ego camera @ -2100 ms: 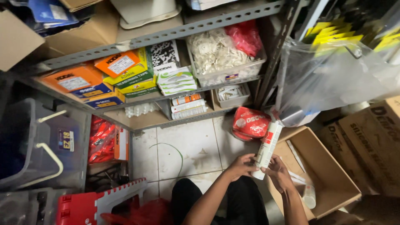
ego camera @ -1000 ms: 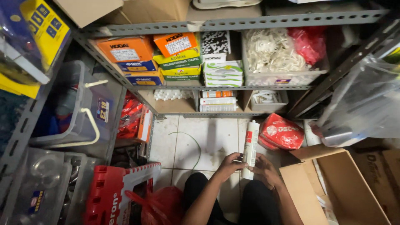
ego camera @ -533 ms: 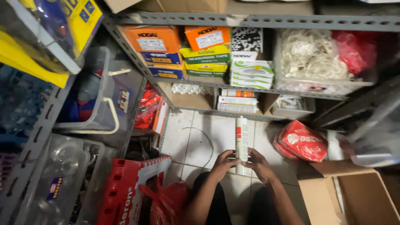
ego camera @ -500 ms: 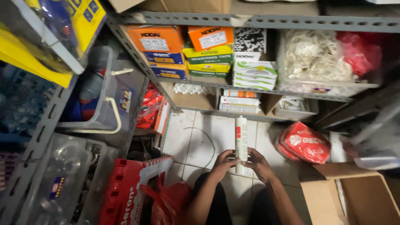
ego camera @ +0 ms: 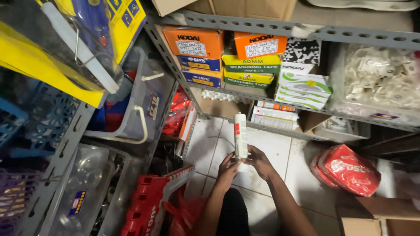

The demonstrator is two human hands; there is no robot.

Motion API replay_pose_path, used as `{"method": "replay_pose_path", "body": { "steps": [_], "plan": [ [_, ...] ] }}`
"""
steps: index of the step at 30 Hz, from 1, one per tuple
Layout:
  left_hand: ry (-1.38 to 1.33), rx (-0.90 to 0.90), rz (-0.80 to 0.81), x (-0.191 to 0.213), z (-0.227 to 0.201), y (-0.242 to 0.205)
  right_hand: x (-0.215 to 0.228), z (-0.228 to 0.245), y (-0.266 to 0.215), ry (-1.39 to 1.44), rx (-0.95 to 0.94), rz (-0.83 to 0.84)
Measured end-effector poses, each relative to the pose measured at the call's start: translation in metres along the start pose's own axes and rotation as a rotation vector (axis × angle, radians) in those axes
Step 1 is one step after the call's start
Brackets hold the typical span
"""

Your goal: Unpacking tubes of silicone sealant from a box and organizing various hardware items on shelves.

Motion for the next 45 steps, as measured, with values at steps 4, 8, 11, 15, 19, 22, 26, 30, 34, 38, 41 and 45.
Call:
{"method": "replay_pose_path", "body": {
  "steps": [4, 8, 11, 15, 19, 22, 26, 30, 34, 38, 41, 45],
  "plan": [
    [-0.078, -0.014, -0.069, 0.011, -0.004, 0.021, -0.021, 0.009, 0.024, 0.019, 0.021, -0.002],
    [-0.166, -0.01, -0.116, 0.008, -0.019, 0.031, -0.033, 0.02, 0.042, 0.069, 0.056, -0.046],
    [-0.193, -0.062, -0.104, 0.006, -0.018, 0.046, -0.033, 0.027, 0.056, 0.084, 0.078, -0.088],
    [-0.2, -0.152, -0.117, 0.001, -0.01, 0.07, -0.035, 0.043, 0.068, 0.099, 0.114, -0.141],
    [-0.188, -0.182, -0.103, -0.009, -0.017, 0.094, -0.038, 0.063, 0.077, 0.098, 0.146, -0.163],
    [-0.207, -0.22, -0.084, -0.014, -0.02, 0.115, -0.036, 0.068, 0.091, 0.077, 0.162, -0.171],
    [-0.278, -0.211, -0.05, -0.024, -0.025, 0.137, -0.043, 0.091, 0.087, 0.031, 0.153, -0.183],
    [-0.329, -0.197, -0.021, -0.025, -0.002, 0.174, -0.04, 0.106, 0.092, -0.013, 0.176, -0.208],
    [-0.352, -0.193, -0.005, -0.032, 0.001, 0.197, -0.027, 0.098, 0.111, -0.025, 0.215, -0.239],
    [-0.389, -0.18, -0.008, -0.035, -0.003, 0.215, -0.009, 0.079, 0.134, -0.001, 0.221, -0.275],
    [-0.417, -0.177, -0.008, -0.032, 0.012, 0.236, -0.006, 0.075, 0.139, 0.018, 0.213, -0.298],
    [-0.417, -0.174, -0.013, -0.047, -0.008, 0.232, -0.012, 0.088, 0.13, -0.002, 0.192, -0.334]
  ]
}}
Point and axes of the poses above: each hand's wrist, its own y-axis towards the middle knuckle, its own x-axis out of the back of the hand, z = x × y, the point moved 4 cm from there along y, towards the middle knuckle, and after that the axes turned 9 degrees about -x, right-handed, at the moved point
